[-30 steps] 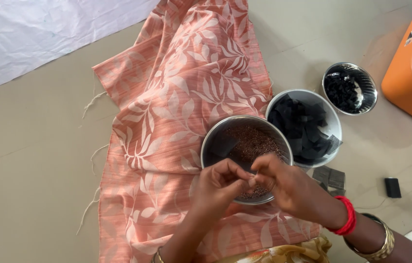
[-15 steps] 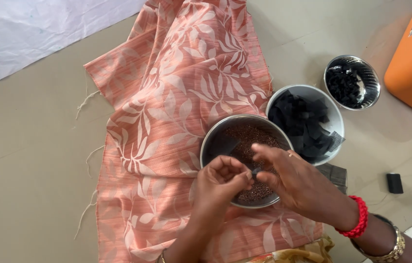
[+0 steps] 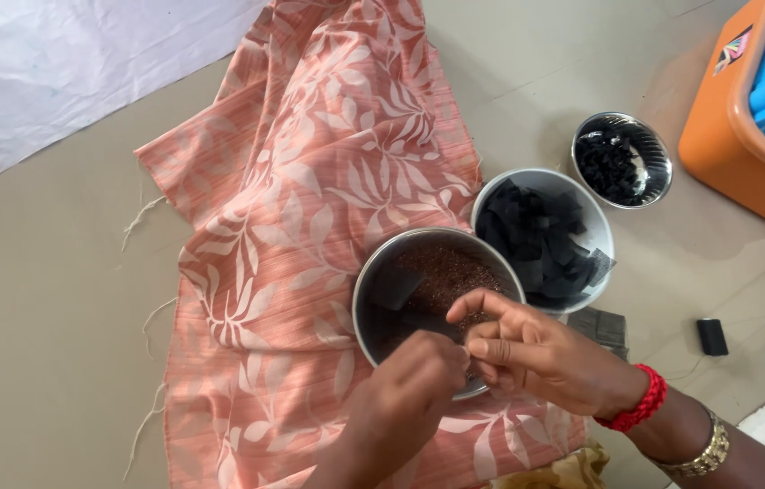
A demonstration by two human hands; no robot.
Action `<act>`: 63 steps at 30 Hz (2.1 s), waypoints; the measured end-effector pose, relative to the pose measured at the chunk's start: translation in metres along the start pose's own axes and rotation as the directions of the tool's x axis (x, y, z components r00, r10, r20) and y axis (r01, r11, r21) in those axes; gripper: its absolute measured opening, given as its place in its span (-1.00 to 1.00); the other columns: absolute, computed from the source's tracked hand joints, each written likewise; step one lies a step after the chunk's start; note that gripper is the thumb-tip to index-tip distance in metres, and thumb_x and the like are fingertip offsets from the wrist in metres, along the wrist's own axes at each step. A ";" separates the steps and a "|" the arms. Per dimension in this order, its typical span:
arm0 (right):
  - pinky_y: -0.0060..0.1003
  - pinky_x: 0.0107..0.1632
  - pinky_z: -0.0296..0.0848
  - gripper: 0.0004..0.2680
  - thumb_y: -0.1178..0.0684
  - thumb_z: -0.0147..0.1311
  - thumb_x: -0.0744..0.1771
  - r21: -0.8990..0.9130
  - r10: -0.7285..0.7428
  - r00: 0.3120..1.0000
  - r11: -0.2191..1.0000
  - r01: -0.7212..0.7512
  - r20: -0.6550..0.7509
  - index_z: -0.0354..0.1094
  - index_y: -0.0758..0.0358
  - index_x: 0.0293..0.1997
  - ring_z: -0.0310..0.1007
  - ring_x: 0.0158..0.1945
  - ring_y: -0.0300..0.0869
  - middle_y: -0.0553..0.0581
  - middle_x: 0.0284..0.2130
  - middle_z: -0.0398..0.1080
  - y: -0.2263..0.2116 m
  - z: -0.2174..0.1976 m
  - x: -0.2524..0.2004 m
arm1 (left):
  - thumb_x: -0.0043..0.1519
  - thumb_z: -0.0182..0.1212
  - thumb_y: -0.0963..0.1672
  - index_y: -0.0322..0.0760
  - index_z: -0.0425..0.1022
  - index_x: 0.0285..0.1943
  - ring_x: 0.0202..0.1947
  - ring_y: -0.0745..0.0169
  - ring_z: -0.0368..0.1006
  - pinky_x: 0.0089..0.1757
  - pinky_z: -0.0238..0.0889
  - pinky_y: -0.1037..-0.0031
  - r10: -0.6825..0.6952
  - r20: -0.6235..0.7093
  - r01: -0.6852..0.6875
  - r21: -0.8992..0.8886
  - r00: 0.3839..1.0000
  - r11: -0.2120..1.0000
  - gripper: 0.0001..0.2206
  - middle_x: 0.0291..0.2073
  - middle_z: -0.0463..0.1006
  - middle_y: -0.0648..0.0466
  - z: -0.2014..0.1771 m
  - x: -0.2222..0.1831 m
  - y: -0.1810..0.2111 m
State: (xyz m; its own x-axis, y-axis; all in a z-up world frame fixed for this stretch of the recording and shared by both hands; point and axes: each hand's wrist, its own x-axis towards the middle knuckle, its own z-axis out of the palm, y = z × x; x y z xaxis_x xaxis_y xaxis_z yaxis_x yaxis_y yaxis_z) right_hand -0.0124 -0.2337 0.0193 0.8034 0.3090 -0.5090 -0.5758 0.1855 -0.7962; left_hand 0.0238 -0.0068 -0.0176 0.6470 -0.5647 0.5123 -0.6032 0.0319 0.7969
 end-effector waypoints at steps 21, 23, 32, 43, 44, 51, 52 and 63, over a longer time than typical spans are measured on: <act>-0.23 -0.06 0.53 -0.77 0.19 0.03 0.41 -0.746 -0.531 0.846 0.549 0.376 0.036 0.14 0.26 0.20 0.55 -0.04 -0.18 0.09 -0.13 0.46 0.003 0.010 -0.003 | 0.23 0.32 -0.25 -0.42 0.63 -0.11 -0.19 0.23 0.65 -0.21 0.52 0.51 -0.342 0.004 0.337 -0.178 0.940 0.924 -0.90 -0.15 0.67 -0.03 0.008 0.011 -0.002; -0.30 -0.10 0.45 -0.78 0.17 0.02 0.42 -0.452 -0.340 0.937 0.850 0.270 -0.078 0.14 0.27 0.19 0.45 -0.11 -0.25 0.06 -0.22 0.40 0.005 0.005 -0.004 | 0.23 0.29 -0.26 -0.41 0.60 -0.07 -0.12 0.14 0.62 -0.13 0.50 0.45 -0.164 0.006 0.164 -0.116 0.986 0.980 -0.87 -0.11 0.64 -0.02 0.001 0.012 0.000; -0.35 -0.14 0.39 -0.82 0.13 0.03 0.43 -0.374 -0.292 0.951 0.897 0.235 -0.103 0.15 0.24 0.14 0.34 -0.22 -0.30 0.01 -0.33 0.32 0.006 0.004 -0.012 | 0.32 0.19 -0.20 -0.34 0.51 0.09 -0.13 0.17 0.58 -0.14 0.51 0.42 -0.466 0.064 0.439 -0.466 0.883 0.768 -0.81 -0.15 0.64 -0.04 0.029 0.006 -0.035; -0.35 -0.04 0.47 -0.81 0.12 0.02 0.42 -0.657 -0.378 0.916 0.727 0.200 -0.138 0.15 0.21 0.14 0.55 -0.09 -0.27 0.04 -0.23 0.49 0.010 -0.005 -0.007 | 0.18 0.31 -0.24 -0.42 0.63 -0.25 -0.31 0.26 0.69 -0.28 0.52 0.51 -0.411 0.109 0.424 -0.302 0.905 0.854 -0.95 -0.33 0.73 0.02 0.050 -0.017 -0.073; -0.37 -0.04 0.44 -0.81 0.12 0.02 0.43 -0.451 -0.282 0.950 0.871 0.195 -0.135 0.14 0.22 0.15 0.48 -0.11 -0.29 0.04 -0.23 0.46 0.009 -0.011 -0.006 | 0.12 0.36 -0.23 -0.39 0.61 -0.19 -0.26 0.24 0.67 -0.24 0.51 0.53 -0.172 0.051 0.177 -0.140 0.984 0.974 -0.89 -0.30 0.68 0.01 0.051 -0.014 -0.073; -0.41 -0.15 0.44 -0.78 0.05 0.06 0.37 -0.468 -0.123 0.967 0.884 0.004 -0.225 0.23 0.21 0.11 0.47 -0.26 -0.36 -0.01 -0.37 0.49 -0.021 -0.034 -0.001 | 0.21 0.30 -0.22 -0.42 0.58 0.06 -0.15 0.09 0.66 -0.14 0.54 0.37 0.010 -0.009 -0.009 0.081 1.000 0.997 -0.76 -0.11 0.67 -0.10 0.066 -0.001 -0.077; -0.41 -0.15 0.44 -0.78 0.05 0.06 0.37 -0.470 -0.122 0.967 0.882 0.003 -0.222 0.23 0.21 0.11 0.47 -0.26 -0.36 -0.01 -0.37 0.49 -0.024 -0.056 0.001 | 0.21 0.30 -0.22 -0.42 0.58 0.06 -0.15 0.09 0.66 -0.14 0.54 0.37 0.009 -0.012 -0.008 0.081 1.000 0.997 -0.76 -0.11 0.67 -0.10 0.063 0.000 -0.073; -0.17 -0.07 0.52 -0.82 0.17 0.16 0.37 -0.953 -0.810 0.502 0.246 -0.177 -0.302 0.41 0.37 0.07 0.56 -0.10 -0.03 0.28 -0.14 0.53 -0.063 -0.149 0.016 | 0.25 0.06 -0.28 -0.49 0.50 0.09 -0.10 0.18 0.66 -0.09 0.59 0.49 -0.822 -0.140 0.694 -0.470 0.551 0.545 -0.75 -0.15 0.66 -0.12 0.021 0.010 -0.043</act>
State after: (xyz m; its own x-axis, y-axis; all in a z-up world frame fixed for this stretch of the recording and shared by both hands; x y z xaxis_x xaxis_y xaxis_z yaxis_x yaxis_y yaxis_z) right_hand 0.0591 -0.3790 0.0123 0.9160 -0.2768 0.2905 -0.1392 -0.8982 -0.4170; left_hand 0.0463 -0.0308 -0.0538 0.9181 -0.2222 -0.3282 0.3393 0.0128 0.9406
